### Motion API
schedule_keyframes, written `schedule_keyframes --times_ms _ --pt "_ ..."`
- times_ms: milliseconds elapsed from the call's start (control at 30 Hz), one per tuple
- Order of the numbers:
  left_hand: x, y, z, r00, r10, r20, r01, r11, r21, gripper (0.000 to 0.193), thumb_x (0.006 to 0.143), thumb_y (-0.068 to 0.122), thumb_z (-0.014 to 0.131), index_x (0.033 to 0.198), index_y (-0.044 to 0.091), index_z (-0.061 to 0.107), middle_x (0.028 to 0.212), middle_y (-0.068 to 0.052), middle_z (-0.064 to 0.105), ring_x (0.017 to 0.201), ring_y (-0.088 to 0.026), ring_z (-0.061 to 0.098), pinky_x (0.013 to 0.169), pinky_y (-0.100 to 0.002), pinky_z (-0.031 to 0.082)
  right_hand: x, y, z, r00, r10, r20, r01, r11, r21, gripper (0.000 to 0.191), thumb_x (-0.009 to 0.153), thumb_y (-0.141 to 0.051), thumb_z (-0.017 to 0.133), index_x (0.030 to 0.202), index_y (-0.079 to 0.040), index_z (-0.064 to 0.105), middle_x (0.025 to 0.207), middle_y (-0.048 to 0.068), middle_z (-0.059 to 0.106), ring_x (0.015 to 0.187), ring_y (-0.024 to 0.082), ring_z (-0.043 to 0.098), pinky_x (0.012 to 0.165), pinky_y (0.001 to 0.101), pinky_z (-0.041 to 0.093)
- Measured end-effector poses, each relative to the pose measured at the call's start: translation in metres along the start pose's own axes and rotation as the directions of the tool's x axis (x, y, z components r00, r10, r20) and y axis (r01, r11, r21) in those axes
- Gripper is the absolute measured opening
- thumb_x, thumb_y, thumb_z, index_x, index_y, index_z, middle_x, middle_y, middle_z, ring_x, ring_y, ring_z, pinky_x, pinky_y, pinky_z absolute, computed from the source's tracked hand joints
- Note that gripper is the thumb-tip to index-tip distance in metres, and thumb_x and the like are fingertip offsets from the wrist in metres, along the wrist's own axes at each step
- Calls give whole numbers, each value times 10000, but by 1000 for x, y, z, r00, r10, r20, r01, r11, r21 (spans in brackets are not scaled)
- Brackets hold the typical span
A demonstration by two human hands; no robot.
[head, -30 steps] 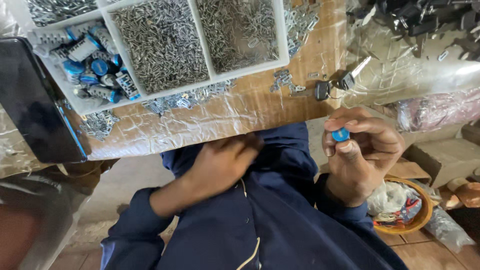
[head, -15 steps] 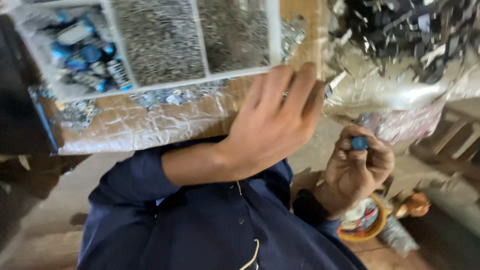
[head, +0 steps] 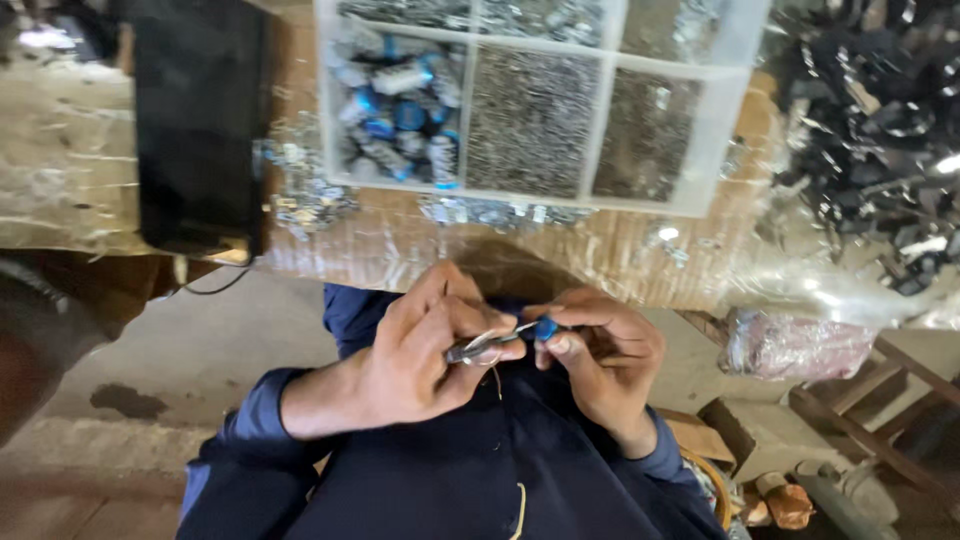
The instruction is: The person sits at a workbench and assembles small electrical terminal connectors by hand. They pick small metal pins and parts from a compartment tray, insert and press the pins into blue-capped connector bodies held in their hands, and set finished pieces aside, repeating the assembly cycle throughout the clip.
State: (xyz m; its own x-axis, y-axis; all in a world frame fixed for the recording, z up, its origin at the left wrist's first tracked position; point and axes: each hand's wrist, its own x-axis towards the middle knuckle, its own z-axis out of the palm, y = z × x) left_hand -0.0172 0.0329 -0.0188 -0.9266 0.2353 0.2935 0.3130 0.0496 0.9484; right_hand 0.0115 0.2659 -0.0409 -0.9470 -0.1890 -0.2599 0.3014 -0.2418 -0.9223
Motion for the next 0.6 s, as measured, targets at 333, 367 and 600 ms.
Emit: schedule_keyframes --times_ms 333,367,600 --pt "19 27 -60 794 84 602 -159 985 72 245 888 44 733 1127 88 710 941 -84 599 701 -161 602 504 -305 480 37 -25 19 844 -49 534 189 959 -212 339 943 -220 816 1150 9 675 947 122 751 795 132 737 653 262 628" --pt "29 26 -59 886 101 452 -153 985 81 168 955 95 738 1118 104 697 1044 -76 644 671 -106 591 501 -265 473 40 -34 20 828 -43 559 277 898 -340 430 893 -276 822 1176 7 664 934 108 757 781 101 755 623 253 650" --pt "92 20 -67 991 131 -11 -32 317 948 303 923 137 738 1207 37 708 1094 -75 632 880 -240 615 712 -343 531 106 -95 -1 844 -435 313 534 737 -415 240 979 -63 716 1200 -9 640 1078 139 716 870 139 751 672 239 668"
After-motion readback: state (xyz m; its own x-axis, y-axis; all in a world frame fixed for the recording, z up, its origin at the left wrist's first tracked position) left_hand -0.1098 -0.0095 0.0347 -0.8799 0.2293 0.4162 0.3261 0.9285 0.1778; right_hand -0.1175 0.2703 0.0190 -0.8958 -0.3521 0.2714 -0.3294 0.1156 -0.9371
